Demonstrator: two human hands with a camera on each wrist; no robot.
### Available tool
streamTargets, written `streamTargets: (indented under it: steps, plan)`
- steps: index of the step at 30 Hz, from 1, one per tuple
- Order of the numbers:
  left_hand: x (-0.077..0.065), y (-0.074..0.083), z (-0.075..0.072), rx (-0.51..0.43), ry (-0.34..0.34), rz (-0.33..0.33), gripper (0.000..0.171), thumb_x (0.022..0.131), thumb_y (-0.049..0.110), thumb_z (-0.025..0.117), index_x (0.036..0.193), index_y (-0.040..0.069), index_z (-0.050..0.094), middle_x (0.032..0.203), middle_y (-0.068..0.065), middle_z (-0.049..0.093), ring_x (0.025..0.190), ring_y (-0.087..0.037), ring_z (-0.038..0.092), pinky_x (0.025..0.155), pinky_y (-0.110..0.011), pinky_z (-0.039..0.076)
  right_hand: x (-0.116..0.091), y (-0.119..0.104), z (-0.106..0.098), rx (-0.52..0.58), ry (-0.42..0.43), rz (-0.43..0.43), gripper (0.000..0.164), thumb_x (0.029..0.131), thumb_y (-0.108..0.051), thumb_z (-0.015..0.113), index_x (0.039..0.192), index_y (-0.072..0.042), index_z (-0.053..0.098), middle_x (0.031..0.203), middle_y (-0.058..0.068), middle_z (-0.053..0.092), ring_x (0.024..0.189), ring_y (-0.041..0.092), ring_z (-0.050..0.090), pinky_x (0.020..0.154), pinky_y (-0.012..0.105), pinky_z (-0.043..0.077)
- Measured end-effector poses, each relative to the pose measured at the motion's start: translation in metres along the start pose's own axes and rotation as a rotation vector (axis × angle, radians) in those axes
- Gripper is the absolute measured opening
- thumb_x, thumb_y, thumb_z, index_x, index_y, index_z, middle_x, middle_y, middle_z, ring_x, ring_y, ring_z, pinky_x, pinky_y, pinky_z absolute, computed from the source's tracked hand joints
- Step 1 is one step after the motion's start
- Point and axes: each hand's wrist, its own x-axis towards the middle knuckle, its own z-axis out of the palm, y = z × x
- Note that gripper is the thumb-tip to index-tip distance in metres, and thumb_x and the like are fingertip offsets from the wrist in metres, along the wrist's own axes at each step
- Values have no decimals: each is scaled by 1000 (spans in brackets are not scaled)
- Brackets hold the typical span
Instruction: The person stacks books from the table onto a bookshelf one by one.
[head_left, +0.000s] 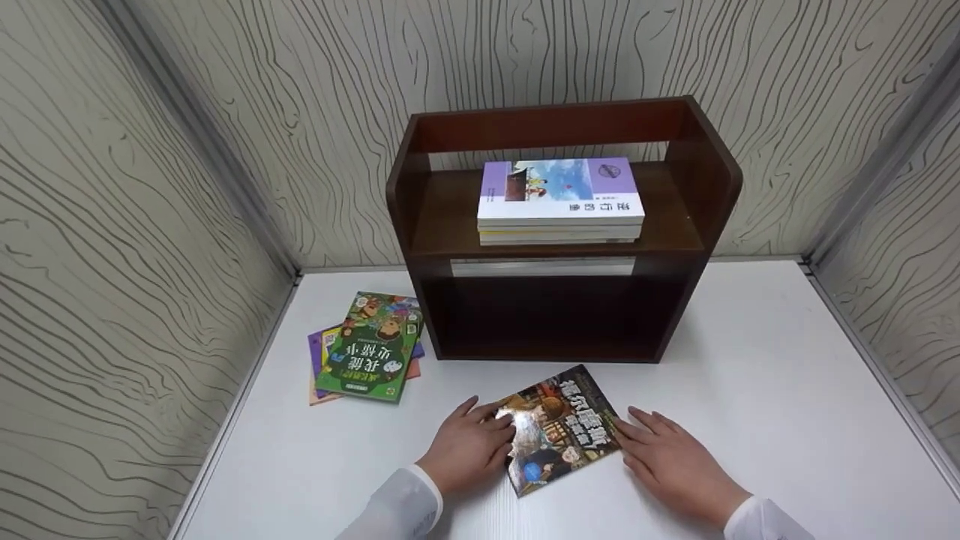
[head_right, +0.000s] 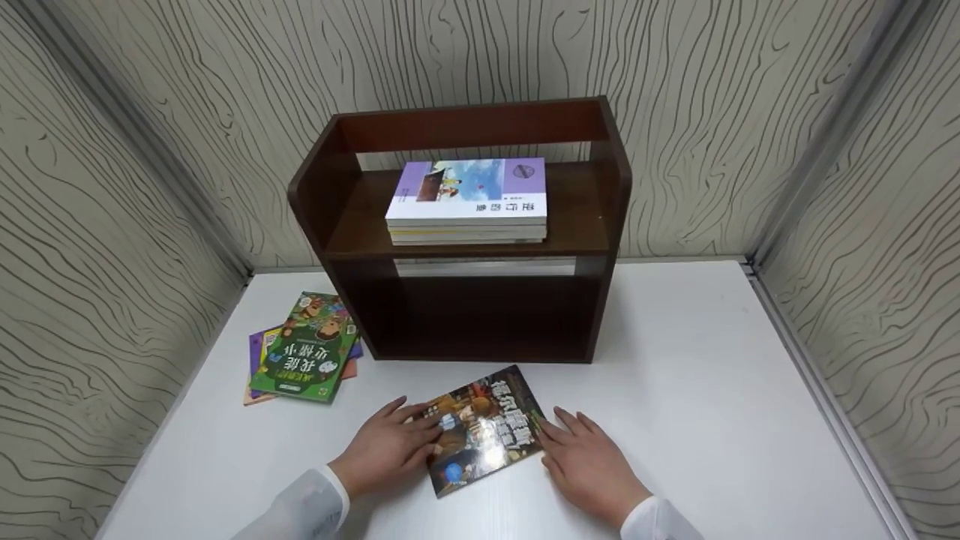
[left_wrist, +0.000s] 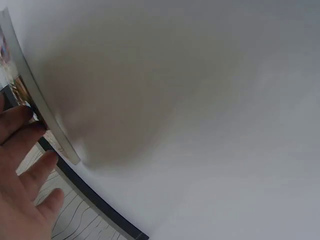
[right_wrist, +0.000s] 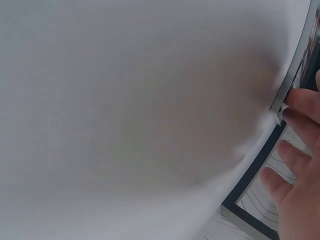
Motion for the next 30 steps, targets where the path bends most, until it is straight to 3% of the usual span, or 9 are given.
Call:
streamTargets:
  steps: [10,13,17,19,22,26,30]
  plan:
    - [31,-4,5,74,-133,-202,38,93,40,44,124,22,58,131,5,50,124,-24,40,101,-48,30,5,-7,-4,10,-54,28,40,92,-36,48,125,-15,57,134,1,47,128,27,33,104,47,22]
    - [37,-1,5,31,-168,-270,41,95,39,42,129,21,53,135,5,45,127,-25,36,102,-48,28,7,-10,-3,14,-59,66,40,93,-36,47,125,-15,57,134,1,47,127,27,34,103,47,24]
    - [42,6,3,-98,-236,-364,45,96,38,39,135,15,46,141,-1,38,130,-29,28,104,-47,25,9,-17,-2,49,-74,161,39,93,-37,47,124,-16,58,134,0,46,125,27,35,99,50,30]
    - [42,9,1,-204,-261,-417,47,96,35,39,136,11,43,143,-7,34,131,-31,27,105,-45,25,10,-21,-2,90,-79,204,39,93,-36,48,124,-16,58,134,0,46,123,27,38,96,50,33]
    - [40,15,-6,-451,-263,-534,48,96,31,40,137,5,40,144,-16,28,130,-34,26,105,-43,26,10,-26,-3,207,-108,291,39,93,-33,50,125,-12,57,136,2,44,119,25,41,95,48,36]
    - [35,23,-19,-861,-195,-696,50,96,28,40,137,0,37,143,-24,24,130,-36,26,104,-47,26,14,-29,-8,486,-141,498,38,93,-24,51,127,-7,54,136,7,44,118,26,43,95,47,37]
    - [27,28,-30,-1182,-182,-815,52,95,29,41,138,-1,35,141,-20,32,129,-35,28,103,-49,26,18,-28,-17,784,-142,710,41,94,-19,46,130,0,48,132,17,45,120,35,41,94,48,38]
